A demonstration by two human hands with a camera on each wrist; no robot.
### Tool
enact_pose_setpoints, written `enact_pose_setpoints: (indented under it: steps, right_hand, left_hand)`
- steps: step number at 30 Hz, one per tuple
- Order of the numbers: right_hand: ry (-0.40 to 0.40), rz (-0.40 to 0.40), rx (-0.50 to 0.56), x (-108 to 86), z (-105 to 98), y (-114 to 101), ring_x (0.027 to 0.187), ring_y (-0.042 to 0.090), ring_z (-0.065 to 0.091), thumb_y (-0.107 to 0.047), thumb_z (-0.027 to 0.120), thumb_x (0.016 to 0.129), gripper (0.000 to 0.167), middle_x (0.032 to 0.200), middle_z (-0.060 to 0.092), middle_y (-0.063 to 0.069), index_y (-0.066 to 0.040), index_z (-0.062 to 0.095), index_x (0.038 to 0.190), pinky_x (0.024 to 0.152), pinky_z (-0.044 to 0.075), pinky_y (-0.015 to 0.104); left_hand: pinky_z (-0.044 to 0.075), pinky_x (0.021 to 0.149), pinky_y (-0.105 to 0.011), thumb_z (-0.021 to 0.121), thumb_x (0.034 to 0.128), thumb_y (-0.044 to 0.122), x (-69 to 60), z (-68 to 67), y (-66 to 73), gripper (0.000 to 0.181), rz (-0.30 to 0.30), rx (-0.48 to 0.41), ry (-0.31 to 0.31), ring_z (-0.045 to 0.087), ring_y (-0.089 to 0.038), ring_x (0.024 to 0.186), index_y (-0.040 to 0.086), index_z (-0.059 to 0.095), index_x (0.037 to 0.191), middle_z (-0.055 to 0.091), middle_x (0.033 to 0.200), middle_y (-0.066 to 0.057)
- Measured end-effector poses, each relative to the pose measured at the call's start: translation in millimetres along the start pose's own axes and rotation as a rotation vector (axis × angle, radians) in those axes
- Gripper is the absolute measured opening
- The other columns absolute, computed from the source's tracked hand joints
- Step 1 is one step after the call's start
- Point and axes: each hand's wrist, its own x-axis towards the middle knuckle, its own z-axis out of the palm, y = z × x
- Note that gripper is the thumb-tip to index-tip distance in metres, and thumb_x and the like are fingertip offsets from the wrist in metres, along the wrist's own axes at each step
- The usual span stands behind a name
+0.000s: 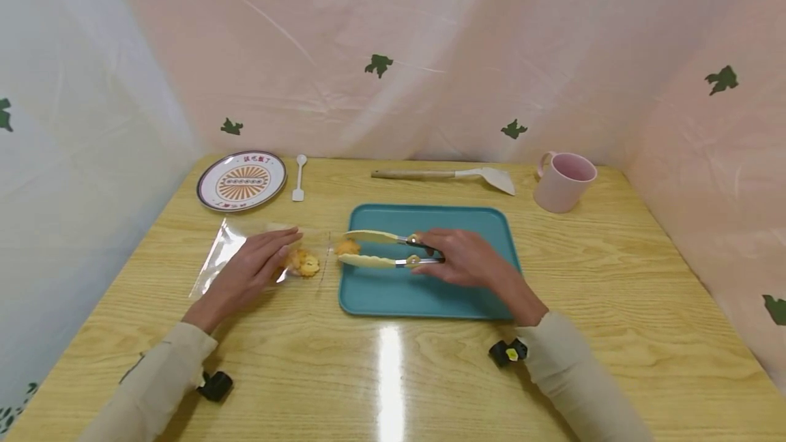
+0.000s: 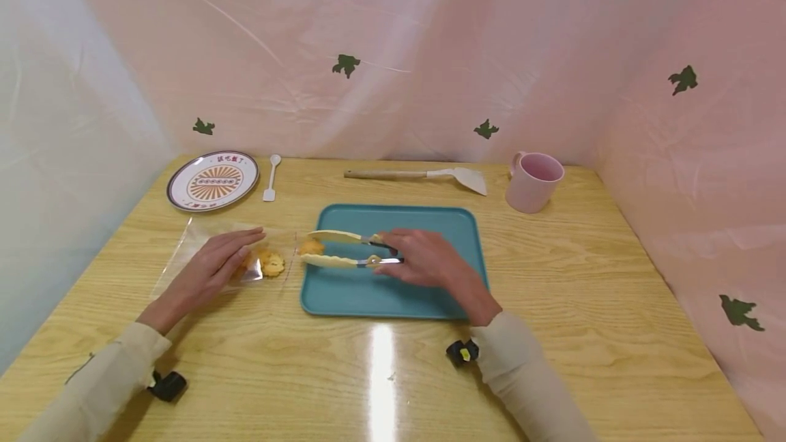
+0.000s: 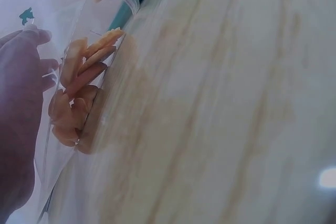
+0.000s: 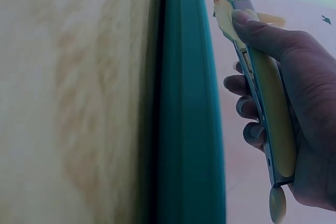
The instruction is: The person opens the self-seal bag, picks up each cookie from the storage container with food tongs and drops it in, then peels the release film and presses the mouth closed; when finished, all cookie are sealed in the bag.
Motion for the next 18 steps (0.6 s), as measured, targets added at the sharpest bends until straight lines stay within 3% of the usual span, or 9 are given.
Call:
enact_pose_setpoints:
  steps: [6,13,18]
  right_hand:
    - [-0.018,0.0,0.007,6.8,3,-3,0.066,0.007,0.051,-0.042,0.077,0.094,0.046,0.088,0.062,-0.004,-0.009,0.069,0.124,0.059,0.046,0.03]
    - [-0.044,-0.01,-0.016,14.1,6,-10,0.088,0.018,0.068,-0.044,0.076,0.094,0.058,0.113,0.072,0.005,-0.006,0.067,0.136,0.073,0.057,0.041]
    - [-0.058,-0.014,-0.012,20.7,10,-14,0.09,0.019,0.069,-0.045,0.075,0.094,0.058,0.114,0.072,0.005,-0.006,0.067,0.137,0.075,0.057,0.041]
  left_hand:
    - [0.034,0.116,-0.041,0.054,0.1069,0.005,1.0,-0.7,0.7,0.036,0.002,-0.01,0.006,0.054,-0.039,0.131,0.005,0.061,0.143,0.06,0.144,-0.014]
    - [0.035,0.114,-0.045,0.054,0.1071,0.006,1.7,-1.6,2.1,0.036,-0.007,-0.021,0.007,0.054,-0.038,0.131,0.006,0.062,0.142,0.061,0.144,-0.014]
    - [0.034,0.115,-0.046,0.056,0.1052,0.002,1.5,-0.4,0.6,0.038,0.001,-0.025,0.009,0.054,-0.039,0.131,0.005,0.061,0.142,0.06,0.144,-0.014]
